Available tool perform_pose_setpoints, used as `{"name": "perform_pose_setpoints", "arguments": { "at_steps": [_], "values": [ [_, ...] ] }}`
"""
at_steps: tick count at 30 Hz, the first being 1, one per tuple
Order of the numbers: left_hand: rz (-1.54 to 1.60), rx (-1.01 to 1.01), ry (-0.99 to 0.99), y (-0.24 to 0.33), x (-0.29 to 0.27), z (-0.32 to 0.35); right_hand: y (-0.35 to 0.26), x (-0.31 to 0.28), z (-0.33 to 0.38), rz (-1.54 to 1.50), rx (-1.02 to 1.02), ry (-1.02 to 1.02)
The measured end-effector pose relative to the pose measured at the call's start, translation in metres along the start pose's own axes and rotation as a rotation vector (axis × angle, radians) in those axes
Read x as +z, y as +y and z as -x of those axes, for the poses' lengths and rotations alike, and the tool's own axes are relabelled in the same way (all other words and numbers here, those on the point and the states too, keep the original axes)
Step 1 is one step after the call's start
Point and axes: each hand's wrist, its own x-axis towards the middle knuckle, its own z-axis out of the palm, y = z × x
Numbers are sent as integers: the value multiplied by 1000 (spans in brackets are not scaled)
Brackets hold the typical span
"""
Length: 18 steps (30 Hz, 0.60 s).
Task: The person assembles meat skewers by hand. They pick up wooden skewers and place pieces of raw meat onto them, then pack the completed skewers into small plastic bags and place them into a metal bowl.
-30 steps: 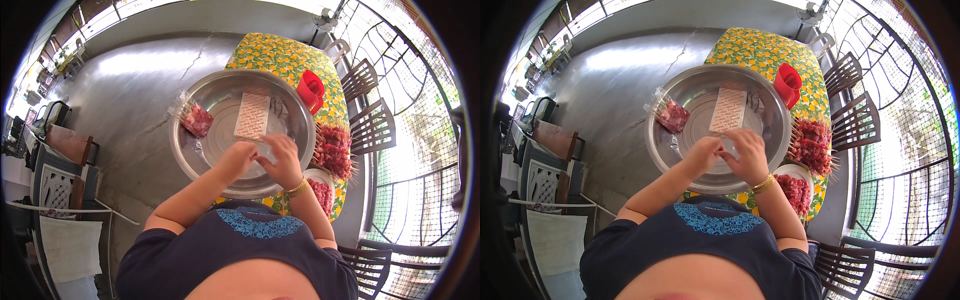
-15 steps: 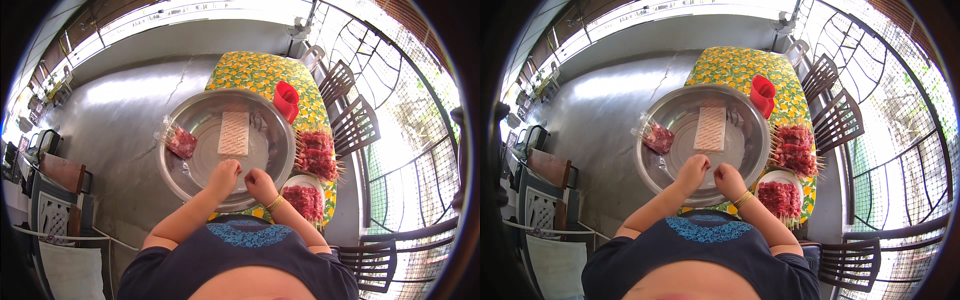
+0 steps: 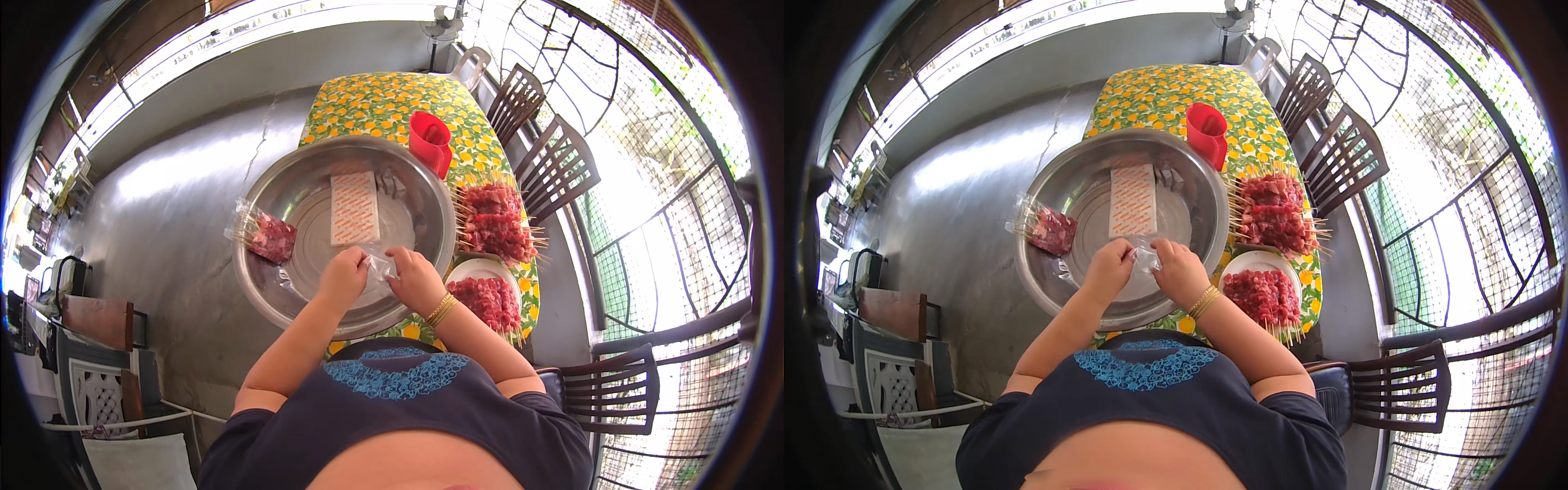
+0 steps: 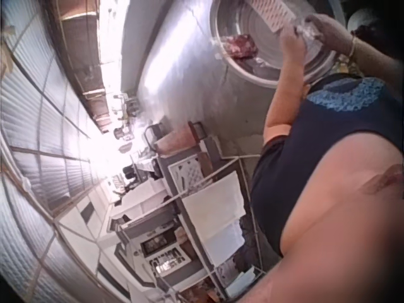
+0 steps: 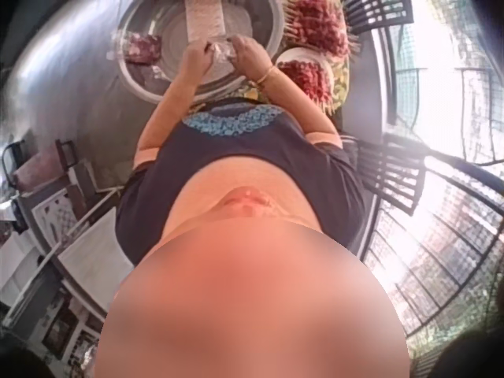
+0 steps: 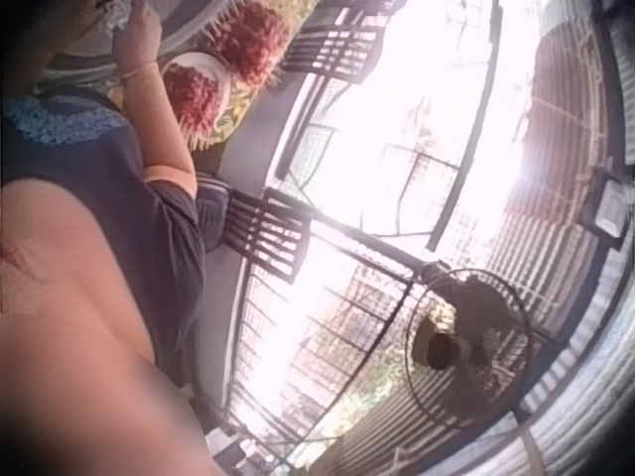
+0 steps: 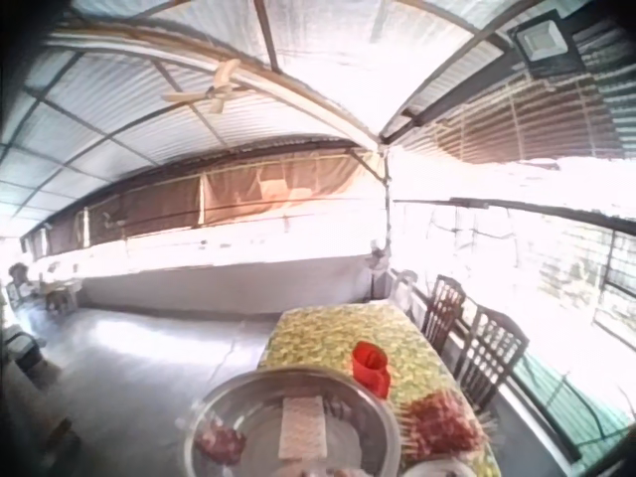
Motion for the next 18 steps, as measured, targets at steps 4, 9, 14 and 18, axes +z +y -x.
{"name": "perform_pose_setpoints", "arguments": {
  "at_steps": [4, 9, 14, 18],
  "values": [
    [262, 62, -53, 10, 4, 3, 13, 4, -11, 175, -59, 117],
    [-66, 67, 7, -2, -2, 0, 24, 2, -27, -177, 49, 24],
    [-115, 222, 281, -8, -15, -14, 17, 18, -10, -172, 220, -330],
    [-74, 314, 265, -16, -13, -15, 22, 22, -17, 80, 4, -207]
  ]
}}
